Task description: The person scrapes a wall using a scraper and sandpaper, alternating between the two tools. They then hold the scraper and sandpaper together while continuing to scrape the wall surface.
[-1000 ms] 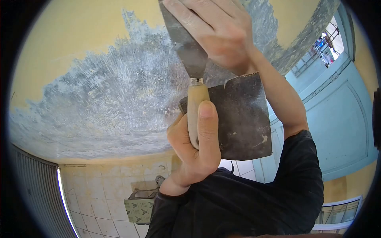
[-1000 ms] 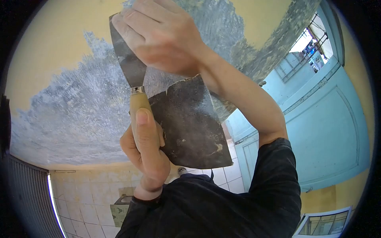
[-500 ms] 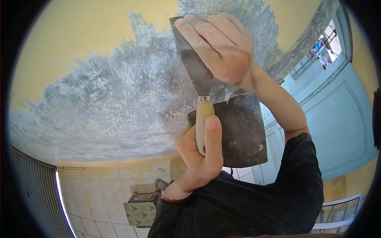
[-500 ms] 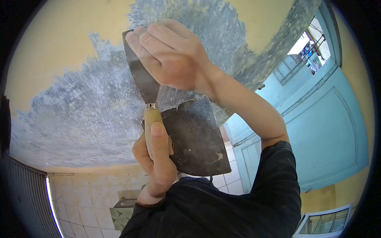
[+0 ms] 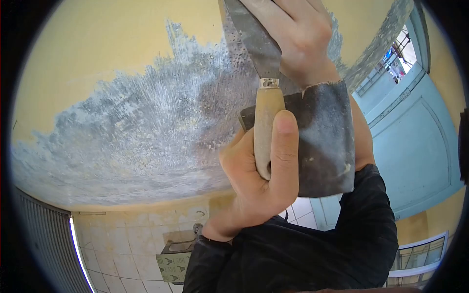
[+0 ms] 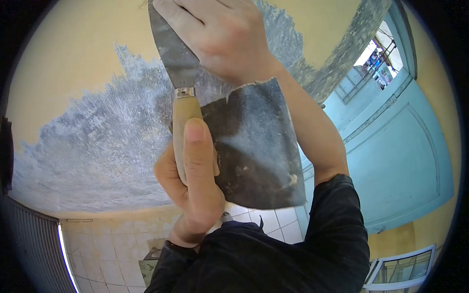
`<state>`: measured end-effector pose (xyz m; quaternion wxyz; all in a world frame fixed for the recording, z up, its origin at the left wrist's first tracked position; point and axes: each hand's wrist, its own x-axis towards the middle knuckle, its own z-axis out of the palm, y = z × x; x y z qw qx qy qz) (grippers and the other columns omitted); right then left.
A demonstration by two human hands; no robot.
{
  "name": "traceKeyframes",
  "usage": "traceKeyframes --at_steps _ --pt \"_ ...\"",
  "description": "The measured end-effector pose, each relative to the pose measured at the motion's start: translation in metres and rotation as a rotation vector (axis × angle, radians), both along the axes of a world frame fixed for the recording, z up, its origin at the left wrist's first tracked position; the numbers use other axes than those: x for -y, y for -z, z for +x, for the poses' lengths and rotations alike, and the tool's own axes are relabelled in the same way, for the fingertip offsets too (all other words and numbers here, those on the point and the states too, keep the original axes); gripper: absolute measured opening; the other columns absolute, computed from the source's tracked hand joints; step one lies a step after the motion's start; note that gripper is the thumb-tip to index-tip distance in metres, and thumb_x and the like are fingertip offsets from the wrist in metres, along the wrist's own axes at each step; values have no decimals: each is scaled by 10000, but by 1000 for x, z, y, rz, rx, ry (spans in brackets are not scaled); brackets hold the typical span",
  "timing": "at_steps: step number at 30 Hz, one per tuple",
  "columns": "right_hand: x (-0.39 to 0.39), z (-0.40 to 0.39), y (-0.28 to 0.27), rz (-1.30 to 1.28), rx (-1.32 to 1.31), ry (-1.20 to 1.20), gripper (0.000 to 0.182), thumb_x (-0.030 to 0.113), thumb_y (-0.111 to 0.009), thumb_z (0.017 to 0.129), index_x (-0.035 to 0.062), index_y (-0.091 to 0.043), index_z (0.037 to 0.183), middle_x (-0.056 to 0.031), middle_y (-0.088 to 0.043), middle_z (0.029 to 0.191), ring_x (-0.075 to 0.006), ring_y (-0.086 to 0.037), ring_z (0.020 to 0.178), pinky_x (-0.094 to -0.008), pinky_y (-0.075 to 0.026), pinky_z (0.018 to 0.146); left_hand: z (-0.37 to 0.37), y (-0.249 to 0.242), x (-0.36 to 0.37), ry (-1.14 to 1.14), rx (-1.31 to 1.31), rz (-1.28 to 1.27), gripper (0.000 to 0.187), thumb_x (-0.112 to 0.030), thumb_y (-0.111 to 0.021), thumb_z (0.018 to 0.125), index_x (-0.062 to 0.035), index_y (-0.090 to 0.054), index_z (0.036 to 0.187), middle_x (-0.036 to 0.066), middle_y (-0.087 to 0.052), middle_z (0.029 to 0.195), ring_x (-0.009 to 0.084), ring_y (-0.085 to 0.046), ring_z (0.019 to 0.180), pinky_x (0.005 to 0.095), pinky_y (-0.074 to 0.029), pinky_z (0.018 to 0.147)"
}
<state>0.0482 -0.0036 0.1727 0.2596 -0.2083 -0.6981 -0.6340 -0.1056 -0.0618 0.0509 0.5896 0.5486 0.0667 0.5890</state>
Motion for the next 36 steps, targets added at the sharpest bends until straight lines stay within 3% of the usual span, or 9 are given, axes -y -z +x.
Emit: traceKeyframes --at_steps 1,3,4,9,18,20,22,24,36 --pt "0 -5 -3 -40 -18 -79 449 39 -700 665 -87 -687 1096 -148 -688 1031 -285 -656 895 -370 -529 718 1 9 3 4 6 0 457 -263 -538 1069 -40 -520 670 -13 -471 590 65 -407 545 273 -269 506" --pt "0 13 14 -15 52 -16 412 84 -687 694 -35 -705 1088 -100 -700 1007 -250 -662 853 -345 -526 709 3 31 4 -80 -94 187 240 -74 -588 1013 -9 -570 783 90 -494 617 223 -465 510 354 -312 466" --pt "-1 23 18 11 120 44 378 130 -674 723 17 -722 1080 -52 -712 983 -216 -668 810 -319 -523 701 1 31 2 -80 -84 198 240 -74 -588 1013 -9 -570 783 90 -494 617 223 -465 510 354 -312 466" --pt "2 3 2 -35 -4 110 389 123 -693 743 -7 -714 1108 -96 -704 992 -250 -680 848 -323 -536 712 -9 4 -13 -54 -131 261 164 -50 -586 998 13 -596 847 119 -551 686 268 -528 528 362 -379 487" --pt "5 5 6 -66 81 259 413 108 -708 755 -16 -713 1149 -136 -706 1050 -268 -688 894 -383 -562 728 -14 11 -12 8 -143 144 206 -66 -597 972 -1 -604 777 132 -567 651 301 -537 527 383 -387 484" --pt "-3 2 -3 -93 36 80 405 122 -714 752 -11 -721 1134 -142 -708 1067 -271 -689 891 -397 -563 733 -12 9 -16 9 -151 202 201 -71 -603 967 -1 -607 779 137 -577 657 313 -536 526 388 -386 482" --pt "6 7 25 -103 -5 139 444 120 -738 739 1 -730 1167 -131 -722 1086 -274 -701 919 -376 -569 755 -3 26 -9 -153 -65 218 210 -81 -607 967 -5 -600 771 128 -565 646 309 -522 509 390 -372 469" --pt "5 7 30 -104 -39 196 486 117 -762 726 13 -740 1200 -119 -737 1105 -278 -713 946 -354 -576 777 -9 34 -8 -66 -71 197 204 -82 -611 966 -3 -604 778 127 -562 643 307 -515 502 390 -364 463" --pt "2 -6 21 -42 49 255 435 173 -744 719 -22 -710 1107 -122 -701 1057 -267 -700 929 -377 -571 762 -17 26 -19 -6 -100 214 180 -84 -616 957 4 -614 800 135 -576 651 323 -549 516 389 -404 469"
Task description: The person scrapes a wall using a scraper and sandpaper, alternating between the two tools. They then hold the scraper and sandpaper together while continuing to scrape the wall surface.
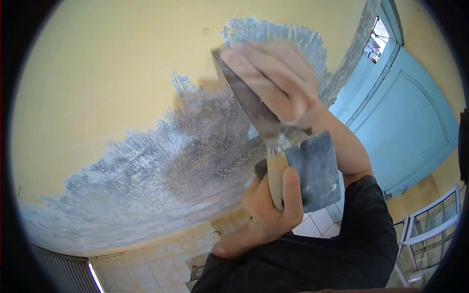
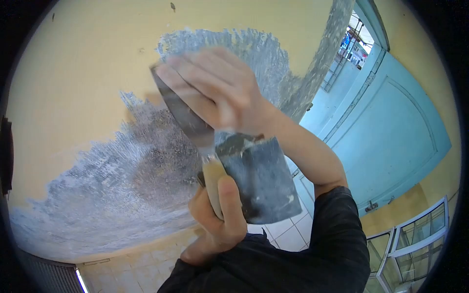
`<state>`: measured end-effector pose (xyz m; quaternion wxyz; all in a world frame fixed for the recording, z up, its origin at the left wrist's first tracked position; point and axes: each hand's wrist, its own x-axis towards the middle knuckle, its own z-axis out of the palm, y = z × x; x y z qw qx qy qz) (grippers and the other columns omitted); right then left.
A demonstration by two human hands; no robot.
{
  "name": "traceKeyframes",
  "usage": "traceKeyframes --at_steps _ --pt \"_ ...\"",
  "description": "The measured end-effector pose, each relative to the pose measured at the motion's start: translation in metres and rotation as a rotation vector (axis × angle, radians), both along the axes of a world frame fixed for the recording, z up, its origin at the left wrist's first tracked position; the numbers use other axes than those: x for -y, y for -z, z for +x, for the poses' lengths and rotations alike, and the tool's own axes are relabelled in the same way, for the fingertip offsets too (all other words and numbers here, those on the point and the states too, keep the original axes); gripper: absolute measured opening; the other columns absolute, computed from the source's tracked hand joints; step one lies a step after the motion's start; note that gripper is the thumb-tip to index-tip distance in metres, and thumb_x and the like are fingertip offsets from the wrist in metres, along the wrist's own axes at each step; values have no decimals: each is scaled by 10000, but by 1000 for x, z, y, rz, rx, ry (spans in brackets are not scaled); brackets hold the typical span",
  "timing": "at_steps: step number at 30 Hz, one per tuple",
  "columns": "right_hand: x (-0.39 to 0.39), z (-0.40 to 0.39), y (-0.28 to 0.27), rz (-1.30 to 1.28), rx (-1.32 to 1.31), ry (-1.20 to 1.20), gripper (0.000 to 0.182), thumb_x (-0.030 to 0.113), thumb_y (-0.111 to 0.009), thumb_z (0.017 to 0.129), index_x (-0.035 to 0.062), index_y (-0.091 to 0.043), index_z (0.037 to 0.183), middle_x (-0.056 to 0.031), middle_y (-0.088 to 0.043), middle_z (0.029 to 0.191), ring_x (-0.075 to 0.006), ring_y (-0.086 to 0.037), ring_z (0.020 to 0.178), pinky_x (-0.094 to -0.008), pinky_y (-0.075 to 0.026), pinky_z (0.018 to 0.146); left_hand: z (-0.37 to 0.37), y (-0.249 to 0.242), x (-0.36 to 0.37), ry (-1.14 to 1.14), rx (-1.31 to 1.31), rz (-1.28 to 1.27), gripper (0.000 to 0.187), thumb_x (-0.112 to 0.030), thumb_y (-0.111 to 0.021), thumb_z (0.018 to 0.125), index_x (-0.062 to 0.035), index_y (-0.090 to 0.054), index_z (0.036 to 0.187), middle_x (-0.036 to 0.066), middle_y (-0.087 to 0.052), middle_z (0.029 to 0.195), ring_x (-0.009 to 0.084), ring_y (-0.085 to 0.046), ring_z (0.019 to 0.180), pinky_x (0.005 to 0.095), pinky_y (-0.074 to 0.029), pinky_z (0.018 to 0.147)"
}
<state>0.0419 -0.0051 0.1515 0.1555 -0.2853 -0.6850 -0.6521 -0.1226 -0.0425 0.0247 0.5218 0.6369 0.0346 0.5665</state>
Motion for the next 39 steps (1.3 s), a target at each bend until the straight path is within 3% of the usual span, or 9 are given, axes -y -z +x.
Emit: traceKeyframes --at_steps 2,8,10,13,17,21,29,32,39 --pt "-6 -5 -14 -35 -72 -124 425 157 -739 729 -18 -707 1114 -123 -706 1058 -270 -699 918 -380 -573 774 1 -6 -2 32 -26 -7 169 -80 -618 953 12 -620 812 141 -581 655 329 -552 519 394 -407 468" --pt "3 -3 11 5 -62 -15 436 166 -726 749 -15 -692 1145 -124 -706 1065 -269 -694 907 -380 -557 781 4 15 1 -23 -16 -17 156 -71 -619 952 28 -623 832 158 -589 673 330 -547 518 395 -405 466" --pt "-1 -8 -4 2 -85 -36 433 161 -723 756 -15 -694 1151 -124 -710 1066 -267 -699 909 -379 -562 773 6 12 -4 -149 34 162 148 -69 -627 949 55 -626 868 176 -597 695 333 -557 524 395 -405 466" --pt "-4 -9 -17 0 -110 -56 425 158 -718 773 -21 -694 1158 -128 -716 1063 -265 -707 907 -379 -569 758 -4 -12 -12 -37 -22 14 153 -69 -634 944 76 -634 896 183 -601 700 347 -576 538 393 -417 470" --pt "0 -1 11 56 -84 -57 418 172 -710 796 -28 -692 1162 -141 -713 1067 -265 -705 904 -389 -560 737 -1 9 -2 -58 -46 67 172 -83 -628 953 65 -645 866 168 -592 677 338 -577 538 382 -420 474" --pt "3 -3 -2 26 -82 -28 388 176 -709 812 -27 -697 1142 -151 -711 1060 -270 -703 893 -387 -561 742 1 -8 -2 -99 105 40 169 -67 -613 967 50 -652 851 160 -582 659 331 -557 522 368 -416 480" --pt "1 9 12 71 -57 -2 476 352 -755 791 3 -717 1113 -84 -702 1028 -244 -685 885 -377 -548 756 -2 -3 2 -21 87 17 179 -66 -615 964 13 -623 803 125 -535 608 321 -498 485 387 -360 461" --pt "-2 -13 -20 13 -175 -47 442 315 -759 790 1 -717 1097 -87 -703 1032 -241 -679 873 -367 -545 751 -3 -19 -11 -104 46 86 183 -62 -612 961 13 -618 794 130 -548 620 318 -515 494 383 -377 472" --pt "-1 -9 -4 22 -59 -2 372 227 -731 784 -2 -713 1076 -88 -698 1014 -244 -667 869 -336 -533 757 -7 -6 -5 -15 54 -5 193 -57 -603 959 5 -603 776 131 -563 639 314 -533 509 374 -394 483"
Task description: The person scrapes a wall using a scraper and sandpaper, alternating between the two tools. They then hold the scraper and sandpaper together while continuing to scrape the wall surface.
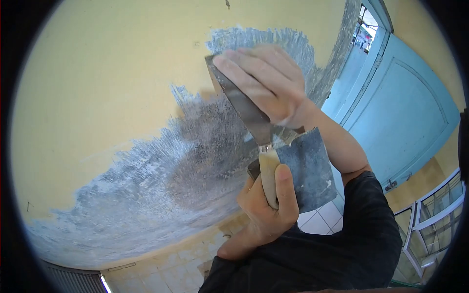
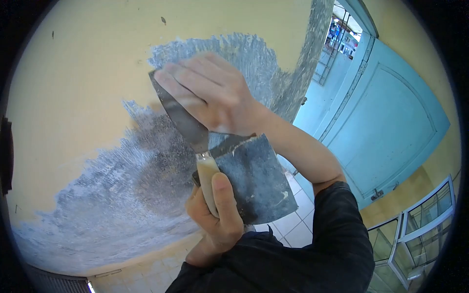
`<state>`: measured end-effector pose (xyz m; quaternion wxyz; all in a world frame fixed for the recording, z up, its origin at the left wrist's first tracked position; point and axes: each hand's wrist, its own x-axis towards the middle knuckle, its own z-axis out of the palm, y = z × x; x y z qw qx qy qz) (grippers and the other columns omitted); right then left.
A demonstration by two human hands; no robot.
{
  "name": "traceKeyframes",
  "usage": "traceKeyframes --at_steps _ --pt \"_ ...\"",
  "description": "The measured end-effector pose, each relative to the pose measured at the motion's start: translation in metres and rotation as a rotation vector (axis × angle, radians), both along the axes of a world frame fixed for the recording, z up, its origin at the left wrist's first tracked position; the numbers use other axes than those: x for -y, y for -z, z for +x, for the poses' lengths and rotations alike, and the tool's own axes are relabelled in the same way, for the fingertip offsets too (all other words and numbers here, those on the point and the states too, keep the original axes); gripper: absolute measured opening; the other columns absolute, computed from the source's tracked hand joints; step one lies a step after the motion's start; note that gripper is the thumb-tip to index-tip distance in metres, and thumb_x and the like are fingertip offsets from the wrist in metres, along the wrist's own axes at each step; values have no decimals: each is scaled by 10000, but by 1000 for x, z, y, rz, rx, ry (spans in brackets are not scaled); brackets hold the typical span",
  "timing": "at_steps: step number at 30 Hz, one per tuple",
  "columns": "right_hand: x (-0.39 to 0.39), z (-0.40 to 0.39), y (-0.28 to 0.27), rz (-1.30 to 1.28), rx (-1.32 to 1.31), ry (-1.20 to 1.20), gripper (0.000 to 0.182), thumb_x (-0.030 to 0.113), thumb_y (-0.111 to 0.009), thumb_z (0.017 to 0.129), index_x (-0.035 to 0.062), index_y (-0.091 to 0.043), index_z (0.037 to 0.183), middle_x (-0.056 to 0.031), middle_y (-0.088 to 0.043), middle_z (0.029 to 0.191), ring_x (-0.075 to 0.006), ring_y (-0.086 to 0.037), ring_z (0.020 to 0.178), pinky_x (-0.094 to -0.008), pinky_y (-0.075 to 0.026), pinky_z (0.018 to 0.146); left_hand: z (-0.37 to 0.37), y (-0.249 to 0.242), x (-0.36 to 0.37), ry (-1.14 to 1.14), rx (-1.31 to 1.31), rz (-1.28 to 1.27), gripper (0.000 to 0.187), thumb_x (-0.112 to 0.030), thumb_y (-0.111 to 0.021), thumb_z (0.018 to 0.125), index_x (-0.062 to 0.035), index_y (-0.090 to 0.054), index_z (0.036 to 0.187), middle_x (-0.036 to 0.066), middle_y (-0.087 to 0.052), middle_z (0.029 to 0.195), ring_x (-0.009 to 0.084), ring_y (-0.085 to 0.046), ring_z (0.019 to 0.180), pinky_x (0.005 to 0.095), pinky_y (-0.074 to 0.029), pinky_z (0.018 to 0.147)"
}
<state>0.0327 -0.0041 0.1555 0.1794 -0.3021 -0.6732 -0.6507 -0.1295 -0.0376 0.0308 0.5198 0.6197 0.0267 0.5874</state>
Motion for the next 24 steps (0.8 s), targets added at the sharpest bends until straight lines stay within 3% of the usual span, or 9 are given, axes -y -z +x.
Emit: traceKeyframes --at_steps 3,9,11,14,17,24 --pt "-6 -5 -5 15 -121 -72 365 175 -712 758 2 -715 1079 -87 -705 1021 -243 -679 881 -331 -544 772 -5 -8 -2 44 -68 11 165 -54 -610 953 24 -620 808 144 -585 664 311 -548 512 376 -405 479" --pt "-7 -3 -1 50 -33 -76 357 143 -690 738 4 -715 1066 -73 -700 992 -229 -679 868 -326 -546 763 -5 3 -1 -3 -80 16 163 -48 -607 961 36 -623 822 134 -574 661 296 -555 515 375 -411 476" --pt "-3 -7 -12 15 -98 -14 354 147 -688 742 6 -715 1066 -72 -703 992 -227 -679 865 -328 -544 757 0 2 -1 -168 -121 81 159 -55 -615 964 46 -634 843 148 -587 673 307 -563 519 380 -420 479" --pt "-8 -6 -17 54 -79 -40 350 157 -689 745 9 -718 1061 -75 -703 978 -231 -677 848 -330 -543 750 -6 -14 -6 -21 -79 43 157 -63 -625 963 68 -654 880 151 -588 659 314 -562 520 382 -409 475" --pt "-8 -1 4 98 -78 -112 353 163 -687 748 11 -717 1066 -66 -695 970 -227 -669 860 -335 -540 743 -2 -3 2 -4 -18 -28 188 -59 -619 966 39 -632 806 133 -560 618 308 -536 501 382 -366 464" --pt "-11 5 -25 127 -42 -92 372 178 -688 757 12 -713 1089 -54 -696 963 -217 -675 895 -338 -538 743 -4 -27 -6 3 -36 30 226 -84 -616 976 33 -629 782 148 -580 626 323 -529 497 407 -360 475"
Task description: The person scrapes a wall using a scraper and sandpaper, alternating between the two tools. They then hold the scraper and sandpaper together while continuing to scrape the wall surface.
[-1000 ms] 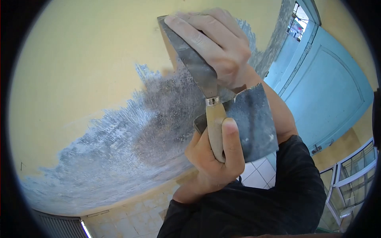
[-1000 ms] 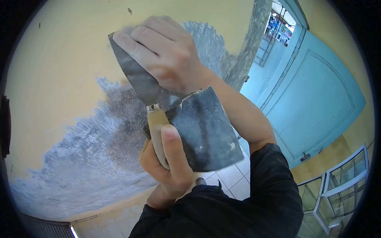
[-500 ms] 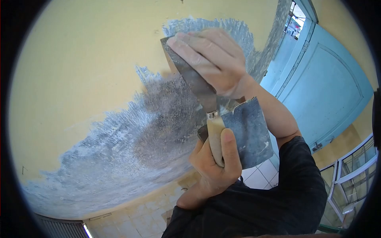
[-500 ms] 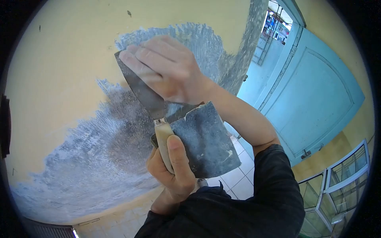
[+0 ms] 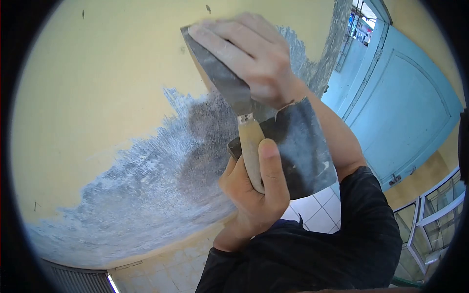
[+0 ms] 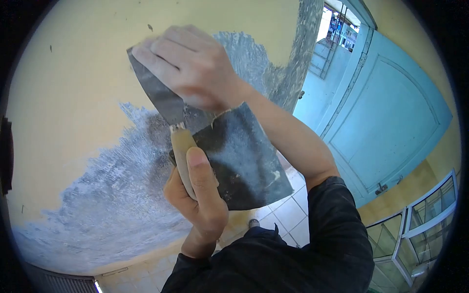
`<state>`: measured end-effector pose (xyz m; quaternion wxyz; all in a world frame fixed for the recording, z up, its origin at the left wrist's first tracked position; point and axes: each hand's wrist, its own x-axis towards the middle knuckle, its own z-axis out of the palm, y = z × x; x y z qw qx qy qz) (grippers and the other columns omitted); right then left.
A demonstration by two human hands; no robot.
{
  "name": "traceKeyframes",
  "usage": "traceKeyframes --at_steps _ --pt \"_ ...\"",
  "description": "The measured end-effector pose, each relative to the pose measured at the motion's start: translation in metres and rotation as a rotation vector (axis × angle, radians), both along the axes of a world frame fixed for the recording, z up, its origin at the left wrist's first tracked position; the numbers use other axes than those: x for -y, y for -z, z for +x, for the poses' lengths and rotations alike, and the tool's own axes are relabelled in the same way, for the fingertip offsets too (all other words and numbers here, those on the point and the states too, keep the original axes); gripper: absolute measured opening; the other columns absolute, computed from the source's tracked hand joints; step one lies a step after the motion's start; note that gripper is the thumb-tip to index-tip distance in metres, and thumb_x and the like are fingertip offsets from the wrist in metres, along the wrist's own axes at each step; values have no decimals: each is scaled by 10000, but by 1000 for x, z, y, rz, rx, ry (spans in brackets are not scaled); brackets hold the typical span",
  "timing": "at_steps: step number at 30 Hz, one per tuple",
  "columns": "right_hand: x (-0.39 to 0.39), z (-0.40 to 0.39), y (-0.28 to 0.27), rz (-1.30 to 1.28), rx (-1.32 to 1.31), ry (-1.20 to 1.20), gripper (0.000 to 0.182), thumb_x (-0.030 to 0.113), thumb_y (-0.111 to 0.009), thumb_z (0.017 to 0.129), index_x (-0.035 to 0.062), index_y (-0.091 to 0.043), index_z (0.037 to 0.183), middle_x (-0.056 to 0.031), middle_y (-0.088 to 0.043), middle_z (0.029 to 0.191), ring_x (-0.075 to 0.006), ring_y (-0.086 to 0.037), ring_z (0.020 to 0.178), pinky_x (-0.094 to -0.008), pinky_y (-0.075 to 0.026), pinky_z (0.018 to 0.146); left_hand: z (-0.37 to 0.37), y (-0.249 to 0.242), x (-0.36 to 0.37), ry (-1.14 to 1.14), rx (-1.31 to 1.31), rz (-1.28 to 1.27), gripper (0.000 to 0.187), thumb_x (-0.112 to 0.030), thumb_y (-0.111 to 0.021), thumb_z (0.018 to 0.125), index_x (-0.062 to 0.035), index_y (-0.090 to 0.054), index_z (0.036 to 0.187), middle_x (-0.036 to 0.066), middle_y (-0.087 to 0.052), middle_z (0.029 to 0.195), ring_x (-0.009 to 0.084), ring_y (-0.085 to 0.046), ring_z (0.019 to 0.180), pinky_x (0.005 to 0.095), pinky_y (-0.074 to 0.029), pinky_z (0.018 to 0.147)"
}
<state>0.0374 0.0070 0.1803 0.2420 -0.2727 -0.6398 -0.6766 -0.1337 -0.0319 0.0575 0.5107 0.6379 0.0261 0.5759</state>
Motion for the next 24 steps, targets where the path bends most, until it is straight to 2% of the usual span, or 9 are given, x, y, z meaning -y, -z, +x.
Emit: traceKeyframes --at_steps 2,4,8,10,12,14,18,20,24 --pt "5 -1 23 -76 -99 -15 338 167 -708 770 10 -717 1069 -56 -694 970 -228 -675 886 -336 -535 750 1 20 5 -41 -46 -33 393 -182 -532 1052 -15 -564 697 37 -537 595 112 -492 541 308 -328 503" --pt "25 -4 49 -308 -224 -11 454 153 -806 771 24 -724 1199 -105 -739 1037 -230 -711 907 -327 -561 760 -4 44 12 -37 -104 -27 392 -183 -525 1053 -13 -570 703 44 -546 596 123 -502 537 308 -334 502" --pt "33 -5 125 -257 -223 103 431 124 -779 846 91 -711 1270 -53 -700 1102 -172 -651 913 -304 -576 778 -16 110 20 -144 -308 0 383 -178 -507 1048 4 -599 723 74 -577 603 188 -544 528 329 -362 498" --pt "59 -13 141 -354 -269 76 395 100 -767 863 76 -717 1255 -47 -662 1070 -174 -620 908 -307 -573 748 -24 151 18 -330 -349 106 356 -164 -533 1022 13 -618 725 107 -591 605 240 -565 527 360 -377 496" --pt "88 -7 174 -397 -371 -19 372 69 -753 867 16 -706 1233 -54 -647 956 -199 -626 848 -328 -562 712 -31 208 14 -945 -161 469 333 -165 -543 1002 21 -620 737 131 -598 624 269 -568 528 377 -386 502" --pt "102 2 194 -523 -544 -115 360 31 -769 839 -45 -696 1183 -73 -642 868 -223 -620 758 -339 -538 670 -51 257 18 -795 -181 205 331 -181 -538 1016 34 -626 780 152 -606 654 277 -577 552 402 -398 512" --pt "110 4 246 -529 -865 -294 265 -21 -780 807 -56 -698 1057 -94 -634 783 -240 -613 690 -348 -509 637 -51 240 40 -737 -415 9 373 -222 -529 1045 63 -623 823 166 -612 674 294 -589 588 426 -416 535" --pt "113 6 276 -597 -1038 -415 183 -50 -783 794 -37 -674 941 -108 -639 763 -249 -611 678 -359 -484 621 -29 231 45 -892 -590 -139 404 -253 -547 1054 89 -626 856 189 -621 691 322 -589 605 445 -421 557" --pt "132 7 301 -571 -1164 -377 124 -41 -758 830 -27 -659 903 -115 -631 736 -269 -604 662 -369 -473 621 -4 225 36 -1161 -437 37 371 -229 -558 1059 117 -635 948 253 -641 797 386 -574 653 452 -425 584"
